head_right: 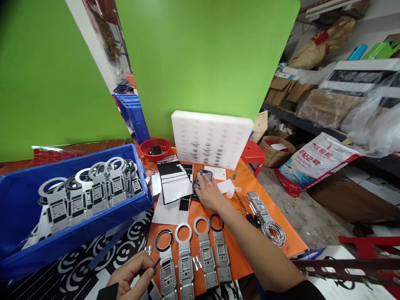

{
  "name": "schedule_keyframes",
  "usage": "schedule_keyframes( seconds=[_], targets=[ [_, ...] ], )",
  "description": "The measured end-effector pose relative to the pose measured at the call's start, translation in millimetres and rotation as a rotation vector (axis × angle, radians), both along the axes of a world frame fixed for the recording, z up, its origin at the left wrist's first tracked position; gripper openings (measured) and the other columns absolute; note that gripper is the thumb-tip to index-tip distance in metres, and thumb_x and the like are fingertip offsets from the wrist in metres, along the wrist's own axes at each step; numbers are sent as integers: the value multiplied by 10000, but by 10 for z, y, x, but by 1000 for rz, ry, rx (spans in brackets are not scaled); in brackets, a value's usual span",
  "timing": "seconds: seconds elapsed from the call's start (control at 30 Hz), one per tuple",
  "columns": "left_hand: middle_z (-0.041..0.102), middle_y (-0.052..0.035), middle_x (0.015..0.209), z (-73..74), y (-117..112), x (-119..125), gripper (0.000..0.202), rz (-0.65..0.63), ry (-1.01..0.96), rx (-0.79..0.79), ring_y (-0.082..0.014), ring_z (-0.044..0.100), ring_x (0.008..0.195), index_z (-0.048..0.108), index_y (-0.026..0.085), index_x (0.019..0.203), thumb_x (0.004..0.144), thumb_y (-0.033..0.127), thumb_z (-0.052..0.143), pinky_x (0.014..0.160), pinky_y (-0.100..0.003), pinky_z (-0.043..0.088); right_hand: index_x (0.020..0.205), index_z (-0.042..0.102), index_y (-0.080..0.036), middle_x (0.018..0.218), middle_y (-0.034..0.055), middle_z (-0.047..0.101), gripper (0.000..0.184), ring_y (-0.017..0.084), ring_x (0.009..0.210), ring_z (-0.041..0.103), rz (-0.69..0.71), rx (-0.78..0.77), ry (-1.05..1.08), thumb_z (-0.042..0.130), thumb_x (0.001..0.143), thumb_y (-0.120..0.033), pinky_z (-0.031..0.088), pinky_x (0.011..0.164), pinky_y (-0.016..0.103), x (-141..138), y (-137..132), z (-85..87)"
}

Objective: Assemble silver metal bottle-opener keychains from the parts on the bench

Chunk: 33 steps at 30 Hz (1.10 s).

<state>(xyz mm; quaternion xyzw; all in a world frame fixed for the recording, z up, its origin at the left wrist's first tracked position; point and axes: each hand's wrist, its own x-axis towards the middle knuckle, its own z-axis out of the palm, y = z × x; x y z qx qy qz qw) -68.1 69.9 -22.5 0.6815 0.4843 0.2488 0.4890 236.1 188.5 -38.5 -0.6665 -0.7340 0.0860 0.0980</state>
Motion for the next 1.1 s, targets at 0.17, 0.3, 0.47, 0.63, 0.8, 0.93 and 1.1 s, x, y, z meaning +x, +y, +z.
schedule_keyframes(
  seconds=[0.17,0.3,0.47,0.63,0.8,0.93,1.1],
  targets=[
    [525,-5,647,-32,-47,52,280,52,-89,71,-161,485,611,524,200,618,850,357,518,593,-254,375,1551,87,-74,1590,110,268,648,241,1495,139,-16,-24,-48,247,973,-322,115,1195,525,-43,18,1],
    [528,-3,645,-67,-48,30,274,50,-135,79,-156,475,600,525,200,618,846,351,517,578,-253,361,1555,41,-79,1572,117,313,655,245,1494,147,-47,-44,-87,227,976,-322,139,1185,538,-85,-2,-10],
    [533,2,621,-86,-45,-32,266,-39,-167,90,-152,484,590,519,199,610,839,334,522,577,-250,358,1557,-6,-97,1590,120,268,653,248,1497,126,-103,-39,-99,199,986,-335,124,1180,538,-132,7,-42],
    [535,3,601,-71,-85,-83,253,-54,-204,113,-146,479,569,532,200,592,814,323,535,573,-251,357,1558,74,-109,1598,119,245,648,252,1490,162,-143,-31,-68,247,969,-318,123,1179,532,-200,57,-64],
    [554,-15,614,-56,-95,-170,272,-80,-200,94,-153,491,574,541,199,601,818,363,529,566,-255,364,1557,65,-111,1563,152,324,653,270,1468,228,-211,26,-9,257,962,-300,171,1162,561,-228,71,77],
    [556,-22,633,-56,-74,-221,272,-94,-194,83,-160,499,600,545,197,612,832,355,517,579,-255,373,1555,-57,-134,1577,137,296,641,240,1468,222,-247,125,40,177,979,-286,176,1177,536,-151,-116,281],
    [566,-16,653,13,-94,-208,234,-96,-159,57,-165,513,630,559,195,640,847,300,533,609,-253,384,1526,239,-158,1530,126,389,578,248,1433,307,-184,102,52,248,958,-261,275,1159,470,-6,-568,300]
  ],
)
